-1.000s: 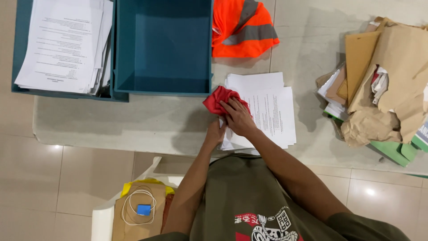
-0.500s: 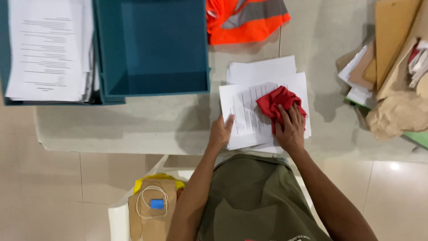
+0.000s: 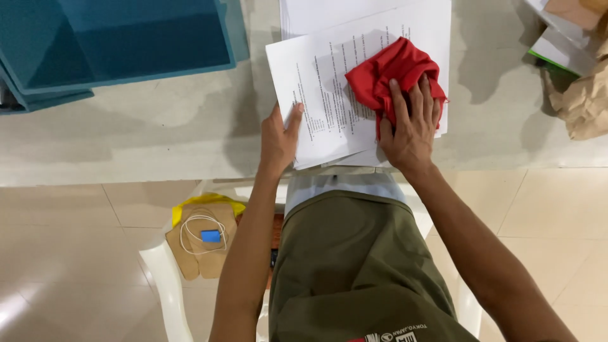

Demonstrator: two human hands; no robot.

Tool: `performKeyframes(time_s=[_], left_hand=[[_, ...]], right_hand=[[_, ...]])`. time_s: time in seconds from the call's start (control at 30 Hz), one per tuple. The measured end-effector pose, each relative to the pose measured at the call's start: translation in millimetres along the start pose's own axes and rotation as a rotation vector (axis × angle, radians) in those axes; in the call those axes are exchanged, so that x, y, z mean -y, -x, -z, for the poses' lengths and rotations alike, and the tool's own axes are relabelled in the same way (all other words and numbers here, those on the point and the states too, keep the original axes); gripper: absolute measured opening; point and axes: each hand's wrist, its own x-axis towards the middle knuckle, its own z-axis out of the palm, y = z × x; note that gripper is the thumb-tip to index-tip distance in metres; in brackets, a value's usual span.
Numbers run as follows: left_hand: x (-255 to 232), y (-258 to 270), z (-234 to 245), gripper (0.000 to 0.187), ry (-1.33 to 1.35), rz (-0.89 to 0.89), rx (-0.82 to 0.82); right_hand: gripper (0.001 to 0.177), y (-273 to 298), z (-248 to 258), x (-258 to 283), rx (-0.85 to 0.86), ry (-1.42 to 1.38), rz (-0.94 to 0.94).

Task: Sorting and wiping documents before placing them into a storage bin.

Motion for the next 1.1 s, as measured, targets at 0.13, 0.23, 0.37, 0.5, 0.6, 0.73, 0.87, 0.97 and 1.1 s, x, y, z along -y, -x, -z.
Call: performKeyframes(time_s=[0.13,0.23,0.37,0.5,0.6,0.73,0.87,0.97,1.1], left_hand=[[8,-2,-1,0.051,-0.003,0.006,0.024],[7,0,-2,0.053,0.03,-0.07,-0.004],[-19,0,2,0.048,0.091,-0.04,-0.033],[-32,-7,1,0.041,0.05,-0.001,-0.094],[-30,-6,4,0.04,0.003,-0.021,-0.075],[-7,-18,-1,0.039,-0.032,-0.237,-0.161],[-31,-18,4,0.037,-0.034,-0.122,-0.135],[-40,-13,4,0.038,0.022,-0.006,-0.117],[-35,-13,-1,0.038,0.102,-0.208,-0.2]], right_hand=[[0.073,-20,10,-4,0.024,-0.02,0.033],[0.067,-33,4,-15,-0.001,-0.081,0.056],[0.066,-46,-11,-10,-0.042,-0.068,0.011],[0.088,-62,-14,24,0.016,0.005,0.058],[0.094,-56,-5,45,0.136,0.003,0.162],[0.091,-64,5,47,0.116,-0.041,0.213],[0.089,-71,2,45,0.14,-0.041,0.188],[0.088,-70,0,54,0.128,-0.045,0.144],[0.086,-77,-7,73,0.063,-0.067,0.019]])
